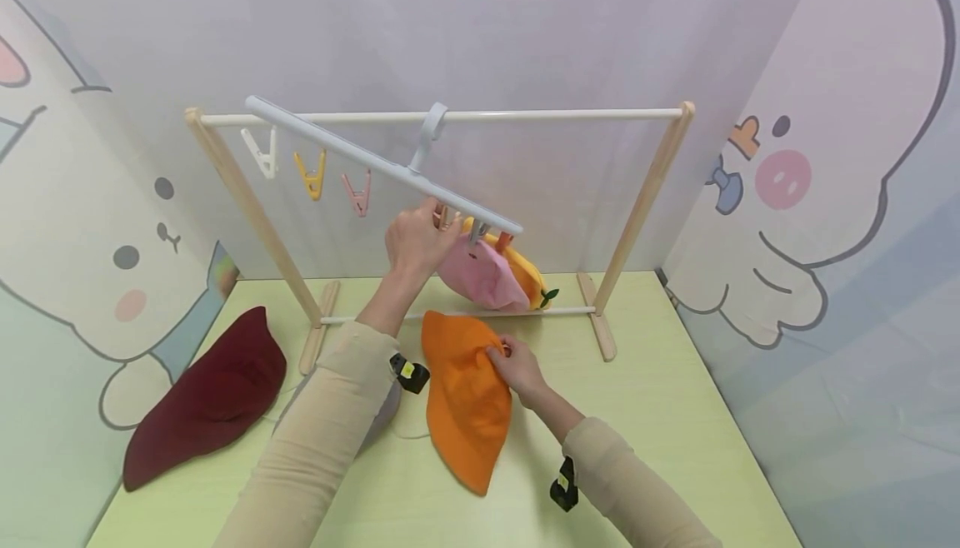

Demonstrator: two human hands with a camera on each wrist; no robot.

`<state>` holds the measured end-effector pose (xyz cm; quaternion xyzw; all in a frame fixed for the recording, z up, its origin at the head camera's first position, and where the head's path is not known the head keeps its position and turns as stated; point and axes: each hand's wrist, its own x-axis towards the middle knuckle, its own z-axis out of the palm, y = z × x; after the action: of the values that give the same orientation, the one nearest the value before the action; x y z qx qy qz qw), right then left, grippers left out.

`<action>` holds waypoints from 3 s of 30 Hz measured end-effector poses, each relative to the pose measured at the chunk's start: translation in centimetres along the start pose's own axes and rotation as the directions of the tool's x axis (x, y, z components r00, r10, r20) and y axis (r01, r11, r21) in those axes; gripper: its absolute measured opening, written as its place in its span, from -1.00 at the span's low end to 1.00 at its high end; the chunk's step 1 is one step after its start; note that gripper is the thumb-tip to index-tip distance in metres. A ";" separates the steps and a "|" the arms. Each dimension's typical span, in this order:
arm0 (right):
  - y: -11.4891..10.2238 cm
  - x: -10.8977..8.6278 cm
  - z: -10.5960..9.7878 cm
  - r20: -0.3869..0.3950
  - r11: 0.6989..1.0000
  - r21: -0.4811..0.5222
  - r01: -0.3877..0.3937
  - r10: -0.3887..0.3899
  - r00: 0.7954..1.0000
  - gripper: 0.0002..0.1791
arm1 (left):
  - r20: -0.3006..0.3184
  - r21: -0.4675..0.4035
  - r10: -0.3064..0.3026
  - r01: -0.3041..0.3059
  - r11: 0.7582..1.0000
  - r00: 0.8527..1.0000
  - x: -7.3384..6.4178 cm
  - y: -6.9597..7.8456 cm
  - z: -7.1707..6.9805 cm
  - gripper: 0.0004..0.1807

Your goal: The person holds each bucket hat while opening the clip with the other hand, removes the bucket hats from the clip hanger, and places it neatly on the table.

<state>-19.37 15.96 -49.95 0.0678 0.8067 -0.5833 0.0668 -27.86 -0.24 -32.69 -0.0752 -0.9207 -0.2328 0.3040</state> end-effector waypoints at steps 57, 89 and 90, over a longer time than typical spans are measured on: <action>2.2 2.1 1.6 -0.021 0.883 -0.425 0.197 -0.228 0.974 -0.95 | -0.046 -0.016 0.021 -0.022 1.000 0.999 -0.1 -0.1 0.2 -0.67; 3.5 3.2 1.7 -0.066 0.786 -0.600 0.146 -0.230 0.971 -0.79 | -0.045 0.012 0.018 -0.018 1.000 0.999 -0.2 0.1 0.1 -0.68; 3.5 3.2 1.7 -0.065 0.785 -0.602 0.146 -0.230 0.971 -0.77 | -0.048 0.013 0.020 -0.020 1.000 0.999 -0.2 0.1 0.2 -0.68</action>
<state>-21.78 15.53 -54.28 0.0020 0.9536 -0.2996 -0.0286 -27.79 -0.09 -32.85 -0.0770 -0.9138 -0.2258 0.3288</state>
